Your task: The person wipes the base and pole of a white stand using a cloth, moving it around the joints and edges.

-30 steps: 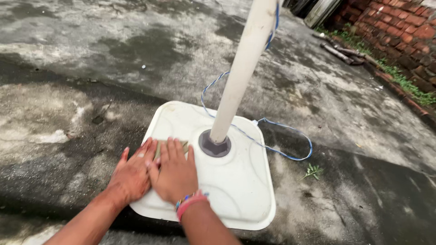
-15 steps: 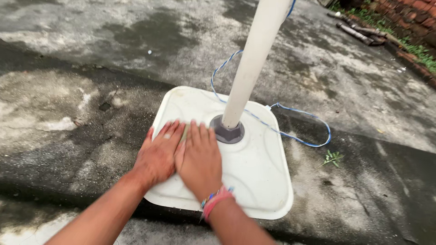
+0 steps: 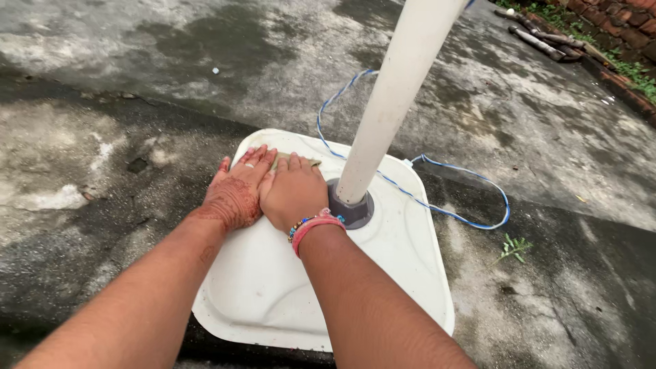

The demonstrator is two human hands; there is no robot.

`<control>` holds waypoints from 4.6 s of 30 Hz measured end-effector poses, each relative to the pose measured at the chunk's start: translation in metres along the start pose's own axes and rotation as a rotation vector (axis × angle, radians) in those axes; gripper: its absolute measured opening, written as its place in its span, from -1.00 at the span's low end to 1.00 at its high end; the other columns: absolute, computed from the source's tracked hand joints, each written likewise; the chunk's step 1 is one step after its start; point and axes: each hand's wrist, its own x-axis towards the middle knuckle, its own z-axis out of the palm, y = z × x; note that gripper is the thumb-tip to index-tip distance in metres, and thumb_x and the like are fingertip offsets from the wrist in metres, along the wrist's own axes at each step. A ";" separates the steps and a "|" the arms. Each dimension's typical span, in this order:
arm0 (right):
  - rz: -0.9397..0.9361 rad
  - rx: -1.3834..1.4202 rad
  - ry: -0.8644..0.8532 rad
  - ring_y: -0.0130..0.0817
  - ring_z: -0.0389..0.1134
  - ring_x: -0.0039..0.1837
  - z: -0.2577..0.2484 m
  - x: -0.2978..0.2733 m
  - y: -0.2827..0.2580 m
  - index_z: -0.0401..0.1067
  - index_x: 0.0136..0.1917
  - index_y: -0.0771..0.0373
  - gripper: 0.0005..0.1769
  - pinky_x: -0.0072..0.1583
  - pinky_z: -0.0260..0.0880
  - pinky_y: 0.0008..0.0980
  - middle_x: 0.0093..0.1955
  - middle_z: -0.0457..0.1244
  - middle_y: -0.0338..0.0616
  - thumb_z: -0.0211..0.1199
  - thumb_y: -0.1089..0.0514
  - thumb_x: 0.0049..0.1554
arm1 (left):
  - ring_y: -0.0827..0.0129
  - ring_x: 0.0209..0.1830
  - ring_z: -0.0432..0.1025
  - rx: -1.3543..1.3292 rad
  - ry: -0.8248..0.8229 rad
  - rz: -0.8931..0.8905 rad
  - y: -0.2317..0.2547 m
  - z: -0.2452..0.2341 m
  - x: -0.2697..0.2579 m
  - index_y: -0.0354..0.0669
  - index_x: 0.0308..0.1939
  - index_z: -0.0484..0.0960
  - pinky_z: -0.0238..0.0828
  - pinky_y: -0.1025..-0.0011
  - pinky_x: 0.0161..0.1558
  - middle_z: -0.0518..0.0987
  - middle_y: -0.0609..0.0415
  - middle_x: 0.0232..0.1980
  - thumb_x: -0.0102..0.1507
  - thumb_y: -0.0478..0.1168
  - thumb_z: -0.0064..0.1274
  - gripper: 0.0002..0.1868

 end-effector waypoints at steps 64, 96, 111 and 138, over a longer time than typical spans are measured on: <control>-0.155 -0.371 -0.222 0.03 0.03 0.58 -0.049 -0.073 -0.053 0.18 0.48 0.49 -0.25 0.53 -0.22 -0.04 0.50 0.11 0.29 -0.02 0.00 0.12 | 0.11 0.49 0.20 -0.264 0.044 0.096 0.007 -0.017 -0.112 -0.20 0.32 0.38 0.07 0.28 0.45 0.35 -0.17 0.44 0.23 -0.31 -0.16 -0.47; -0.149 -0.099 -0.191 0.01 0.03 0.57 0.010 0.005 -0.021 0.23 0.48 0.36 -0.32 0.53 -0.22 0.02 0.53 0.09 0.22 -0.03 0.01 0.16 | 0.31 0.58 0.06 -0.114 0.024 -0.028 -0.019 0.009 -0.036 -0.09 0.53 0.07 -0.14 0.18 0.52 0.15 0.03 0.58 0.26 -0.23 -0.19 -0.28; -0.117 -0.013 -0.188 0.04 0.00 0.58 -0.024 -0.040 -0.045 0.20 0.49 0.40 -0.34 0.53 -0.24 -0.02 0.52 0.08 0.25 -0.10 0.05 0.20 | 0.36 0.61 -0.05 -0.136 -0.100 -0.070 0.004 -0.024 -0.089 -0.11 0.55 0.02 -0.24 0.26 0.54 0.05 0.06 0.62 0.28 -0.21 -0.20 -0.27; -0.037 -0.088 -0.164 -0.05 0.16 0.51 0.060 0.077 0.021 0.37 0.36 0.28 -0.48 0.47 0.02 -0.08 0.45 0.20 0.15 -0.16 0.03 0.27 | 0.27 0.58 0.11 -0.107 -0.241 -0.216 -0.009 -0.042 0.054 0.08 0.57 0.04 0.13 0.25 0.47 0.07 0.21 0.64 0.31 -0.23 -0.08 -0.25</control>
